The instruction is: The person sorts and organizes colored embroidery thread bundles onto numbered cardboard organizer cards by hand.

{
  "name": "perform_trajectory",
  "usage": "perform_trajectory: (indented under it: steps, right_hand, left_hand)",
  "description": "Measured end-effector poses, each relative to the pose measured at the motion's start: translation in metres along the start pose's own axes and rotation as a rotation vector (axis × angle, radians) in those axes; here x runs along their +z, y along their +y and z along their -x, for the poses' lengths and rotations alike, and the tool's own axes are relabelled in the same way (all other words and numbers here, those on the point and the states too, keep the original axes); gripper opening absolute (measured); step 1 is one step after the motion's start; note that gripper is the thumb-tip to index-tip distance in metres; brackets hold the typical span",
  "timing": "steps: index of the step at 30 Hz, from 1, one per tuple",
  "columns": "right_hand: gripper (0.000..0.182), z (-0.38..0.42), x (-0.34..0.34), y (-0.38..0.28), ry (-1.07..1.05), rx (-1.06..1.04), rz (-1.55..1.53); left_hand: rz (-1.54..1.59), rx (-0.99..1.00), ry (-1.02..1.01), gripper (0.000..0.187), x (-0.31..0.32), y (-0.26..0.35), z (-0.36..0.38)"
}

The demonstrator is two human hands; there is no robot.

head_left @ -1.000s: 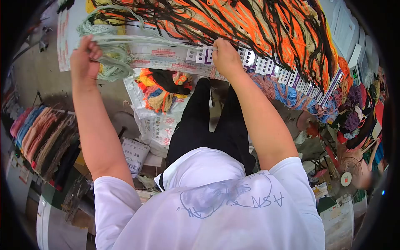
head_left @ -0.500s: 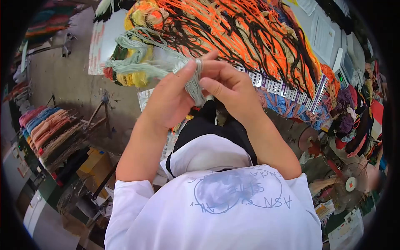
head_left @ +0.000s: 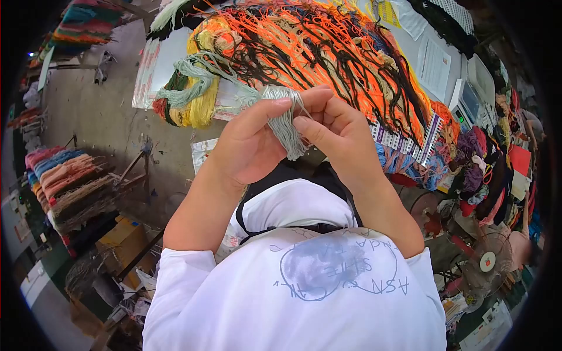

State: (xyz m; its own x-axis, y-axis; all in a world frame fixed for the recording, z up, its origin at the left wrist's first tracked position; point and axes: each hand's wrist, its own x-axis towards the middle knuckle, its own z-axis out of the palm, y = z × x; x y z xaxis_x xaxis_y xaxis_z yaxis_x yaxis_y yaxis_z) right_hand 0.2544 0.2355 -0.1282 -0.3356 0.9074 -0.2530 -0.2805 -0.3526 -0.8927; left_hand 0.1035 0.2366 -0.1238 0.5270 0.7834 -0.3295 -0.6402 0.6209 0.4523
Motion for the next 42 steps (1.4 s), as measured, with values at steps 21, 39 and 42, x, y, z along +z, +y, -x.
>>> perform_trajectory:
  steps: [21, 39, 42]
  right_hand:
    - [0.008, 0.026, 0.007, -0.019, -0.063, -0.019, 0.087]
    - [0.013, 0.014, 0.006, -0.014, 0.015, 0.038, 0.194]
    - [0.012, 0.013, 0.003, -0.014, -0.028, 0.050, 0.175]
  left_hand:
    - [-0.411, 0.206, 0.091, 0.047, 0.009, 0.004, 0.025]
    - [-0.290, 0.129, -0.098, 0.063, 0.007, -0.002, 0.011]
    - [-0.142, 0.084, -0.089, 0.063, 0.006, 0.002, 0.012]
